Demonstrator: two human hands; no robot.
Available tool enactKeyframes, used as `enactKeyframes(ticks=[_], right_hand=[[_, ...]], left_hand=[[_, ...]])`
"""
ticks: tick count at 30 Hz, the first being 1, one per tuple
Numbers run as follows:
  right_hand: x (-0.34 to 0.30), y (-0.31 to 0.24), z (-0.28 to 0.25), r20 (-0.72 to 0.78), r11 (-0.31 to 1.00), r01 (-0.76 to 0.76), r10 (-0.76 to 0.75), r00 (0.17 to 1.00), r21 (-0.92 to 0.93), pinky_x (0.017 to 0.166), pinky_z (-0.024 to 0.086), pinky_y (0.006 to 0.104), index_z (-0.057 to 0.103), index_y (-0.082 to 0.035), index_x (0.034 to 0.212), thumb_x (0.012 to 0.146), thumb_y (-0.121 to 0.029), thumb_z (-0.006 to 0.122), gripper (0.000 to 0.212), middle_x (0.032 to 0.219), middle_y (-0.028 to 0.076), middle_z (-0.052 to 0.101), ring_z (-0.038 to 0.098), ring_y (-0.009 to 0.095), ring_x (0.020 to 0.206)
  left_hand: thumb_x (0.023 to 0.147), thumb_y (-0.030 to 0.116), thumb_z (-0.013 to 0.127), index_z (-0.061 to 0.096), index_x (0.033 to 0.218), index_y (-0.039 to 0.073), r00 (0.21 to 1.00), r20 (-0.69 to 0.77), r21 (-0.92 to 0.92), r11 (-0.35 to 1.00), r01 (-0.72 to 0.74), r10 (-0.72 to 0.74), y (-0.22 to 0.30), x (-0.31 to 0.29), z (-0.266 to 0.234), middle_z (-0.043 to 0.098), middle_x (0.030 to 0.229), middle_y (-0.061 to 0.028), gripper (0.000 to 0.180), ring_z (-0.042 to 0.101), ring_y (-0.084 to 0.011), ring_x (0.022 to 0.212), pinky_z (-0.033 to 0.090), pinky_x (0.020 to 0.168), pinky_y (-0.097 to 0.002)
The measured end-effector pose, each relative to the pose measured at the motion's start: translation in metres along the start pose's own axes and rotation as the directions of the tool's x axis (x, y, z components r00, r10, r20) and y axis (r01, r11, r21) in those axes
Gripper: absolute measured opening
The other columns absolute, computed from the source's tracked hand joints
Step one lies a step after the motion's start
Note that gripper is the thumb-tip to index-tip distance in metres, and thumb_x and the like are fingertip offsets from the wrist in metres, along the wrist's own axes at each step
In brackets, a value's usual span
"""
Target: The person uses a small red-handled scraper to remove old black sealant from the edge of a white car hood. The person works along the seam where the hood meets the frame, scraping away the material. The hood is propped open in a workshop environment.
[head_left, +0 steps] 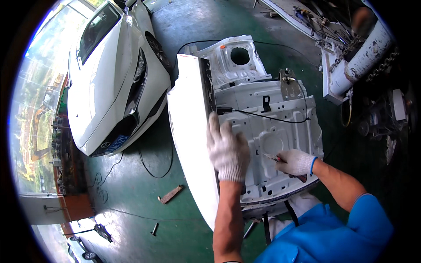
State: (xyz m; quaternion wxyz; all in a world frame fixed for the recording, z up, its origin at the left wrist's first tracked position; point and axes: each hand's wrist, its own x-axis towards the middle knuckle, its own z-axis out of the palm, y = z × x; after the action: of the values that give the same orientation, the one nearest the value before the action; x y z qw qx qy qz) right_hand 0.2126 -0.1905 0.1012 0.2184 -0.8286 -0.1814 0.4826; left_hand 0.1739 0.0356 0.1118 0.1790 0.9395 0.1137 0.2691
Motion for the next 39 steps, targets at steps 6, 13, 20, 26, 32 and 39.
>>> enactKeyframes(ticks=[6, 13, 20, 26, 32, 39], right_hand=[[0.003, 0.035, 0.009, 0.045, 0.989, -0.064, 0.059, 0.997, 0.130, 0.074, 0.059, 0.0454, 0.061, 0.000, 0.109, 0.097, -0.037, 0.060, 0.039, 0.081, 0.019, 0.072, 0.076, 0.034, 0.075], [0.013, 0.051, 0.012, -0.070, 0.996, 0.042, -0.036, 0.997, 0.084, 0.085, 0.053, 0.0533, 0.059, 0.001, 0.117, 0.096, -0.038, 0.061, 0.044, 0.092, 0.028, 0.071, 0.069, 0.048, 0.092], [0.023, -0.003, -0.011, -0.141, 0.974, 0.197, -0.180, 0.974, 0.114, 0.081, 0.051, 0.0547, 0.056, -0.001, 0.116, 0.099, -0.036, 0.059, 0.039, 0.088, 0.028, 0.067, 0.067, 0.049, 0.089], [0.045, -0.065, -0.019, -0.272, 0.920, 0.381, -0.345, 0.898, 0.089, 0.077, 0.050, 0.0557, 0.054, -0.002, 0.114, 0.103, -0.034, 0.056, 0.033, 0.084, 0.026, 0.065, 0.067, 0.049, 0.085], [0.058, -0.110, -0.013, -0.323, 0.911, 0.408, -0.402, 0.857, -0.050, 0.079, 0.051, 0.0569, 0.054, -0.001, 0.116, 0.103, -0.034, 0.055, 0.035, 0.083, 0.027, 0.065, 0.067, 0.049, 0.085], [0.063, -0.121, 0.005, -0.295, 0.929, 0.246, -0.326, 0.898, -0.278, 0.081, 0.055, 0.0583, 0.054, 0.000, 0.112, 0.104, -0.031, 0.054, 0.032, 0.089, 0.028, 0.070, 0.070, 0.049, 0.090]], left_hand=[[0.087, 0.013, 0.073, 0.064, 0.114, 0.000, 0.994, 0.068, 0.296, 0.949, -0.106, 0.090, 0.008, 0.081, 0.027, 0.052, 0.152, -0.0314, 0.032, 0.054, -0.0469, 0.138, 0.049, 0.113, -0.0496], [0.084, 0.011, 0.073, 0.066, 0.106, 0.003, 0.976, 0.128, 0.126, 0.979, 0.159, -0.175, -0.009, -0.057, -0.001, 0.054, 0.150, -0.0306, 0.025, 0.060, -0.0472, 0.126, 0.056, 0.099, -0.0501], [0.087, 0.014, 0.077, 0.068, 0.104, 0.004, 0.838, 0.357, 0.061, 0.905, 0.421, -0.414, -0.007, -0.205, -0.035, 0.069, 0.122, -0.0180, 0.022, 0.071, -0.0370, 0.105, 0.060, 0.088, -0.0468], [0.089, 0.017, 0.077, 0.071, 0.105, 0.007, 0.756, 0.396, -0.114, 0.789, 0.603, -0.521, -0.003, -0.243, -0.031, 0.071, 0.117, -0.0144, 0.020, 0.072, -0.0376, 0.096, 0.059, 0.079, -0.0472], [0.093, 0.008, 0.073, 0.069, 0.112, 0.002, 0.818, 0.306, -0.291, 0.770, 0.568, -0.488, -0.014, -0.225, -0.037, 0.071, 0.117, -0.0161, 0.020, 0.073, -0.0276, 0.099, 0.060, 0.080, -0.0360], [0.102, 0.013, 0.066, 0.059, 0.138, -0.007, 0.839, 0.118, -0.568, 0.656, 0.496, -0.531, 0.008, -0.154, -0.025, 0.063, 0.133, -0.0284, 0.042, 0.066, -0.0365, 0.122, 0.055, 0.103, -0.0415]])
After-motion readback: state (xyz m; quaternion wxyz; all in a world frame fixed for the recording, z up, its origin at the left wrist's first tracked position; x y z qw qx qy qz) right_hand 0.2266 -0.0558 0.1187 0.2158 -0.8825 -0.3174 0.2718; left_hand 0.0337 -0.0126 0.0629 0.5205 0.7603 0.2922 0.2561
